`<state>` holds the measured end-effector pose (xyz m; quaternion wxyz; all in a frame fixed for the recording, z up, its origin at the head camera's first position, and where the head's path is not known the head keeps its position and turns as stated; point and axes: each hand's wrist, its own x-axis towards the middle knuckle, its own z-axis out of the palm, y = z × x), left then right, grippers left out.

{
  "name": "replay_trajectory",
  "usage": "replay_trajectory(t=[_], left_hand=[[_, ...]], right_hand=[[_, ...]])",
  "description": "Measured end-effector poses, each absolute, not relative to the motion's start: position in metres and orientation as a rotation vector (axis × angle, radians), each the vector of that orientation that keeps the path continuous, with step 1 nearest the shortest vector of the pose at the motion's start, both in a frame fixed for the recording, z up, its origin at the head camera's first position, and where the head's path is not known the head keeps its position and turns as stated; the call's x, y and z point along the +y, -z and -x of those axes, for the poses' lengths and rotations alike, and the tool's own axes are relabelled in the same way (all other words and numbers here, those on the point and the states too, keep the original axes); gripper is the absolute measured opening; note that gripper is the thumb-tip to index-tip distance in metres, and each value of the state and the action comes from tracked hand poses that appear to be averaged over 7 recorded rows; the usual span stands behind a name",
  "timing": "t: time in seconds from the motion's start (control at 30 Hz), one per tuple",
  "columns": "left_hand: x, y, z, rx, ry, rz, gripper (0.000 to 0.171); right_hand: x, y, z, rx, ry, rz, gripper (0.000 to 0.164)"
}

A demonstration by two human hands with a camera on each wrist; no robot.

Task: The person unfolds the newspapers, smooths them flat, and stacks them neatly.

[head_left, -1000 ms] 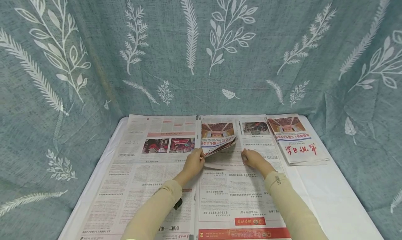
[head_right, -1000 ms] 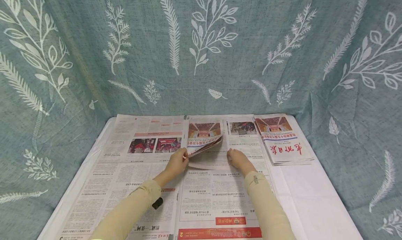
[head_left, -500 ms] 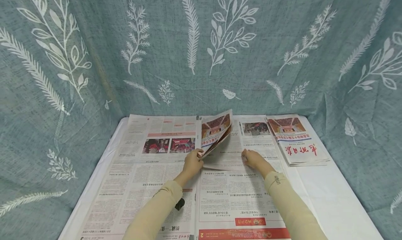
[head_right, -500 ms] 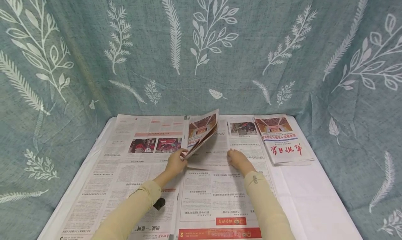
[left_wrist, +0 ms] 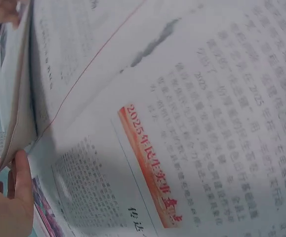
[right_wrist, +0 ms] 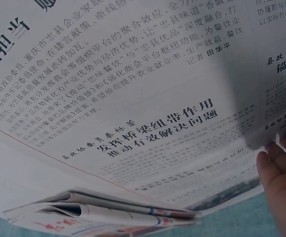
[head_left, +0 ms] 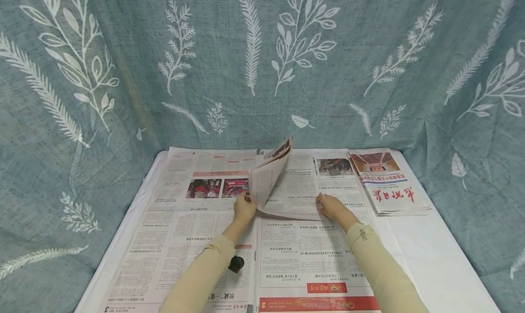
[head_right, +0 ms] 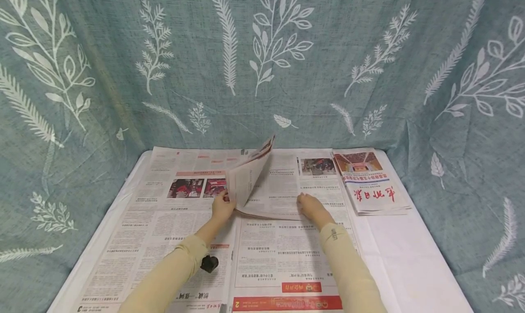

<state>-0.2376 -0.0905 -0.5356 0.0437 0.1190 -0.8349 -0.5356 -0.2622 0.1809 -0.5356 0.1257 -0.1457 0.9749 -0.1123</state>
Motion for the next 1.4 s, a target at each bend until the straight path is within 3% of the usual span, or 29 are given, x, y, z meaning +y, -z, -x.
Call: replay_trajectory(t=[0.17,0.4,0.93,1.17,1.4], left_hand=[[-0.097,0.533,0.237,-2.439,1.777,-0.455,0.033],[-0.110,0.528,0.231,-2.184,2.076,-0.551,0.041],[-0.149,0.512,0.234,-1.946,2.169,-0.710,0.055],[-0.169,0.508,0.238,-1.957,2.020,-0.752,0.040],[-0.186,0.509,0.231,-2.131,1.938,-0.796,0.040]], right_hand=[[0.183,0.535,0.264,2.844,0.345,0.406,0.041],[0.182,0.535,0.265,2.838,0.337,0.397,0.040],[0.179,0.534,0.265,2.841,0.313,0.396,0.040],[0.179,0.533,0.264,2.826,0.316,0.381,0.041],[0.179,0.533,0.263,2.793,0.347,0.335,0.048]])
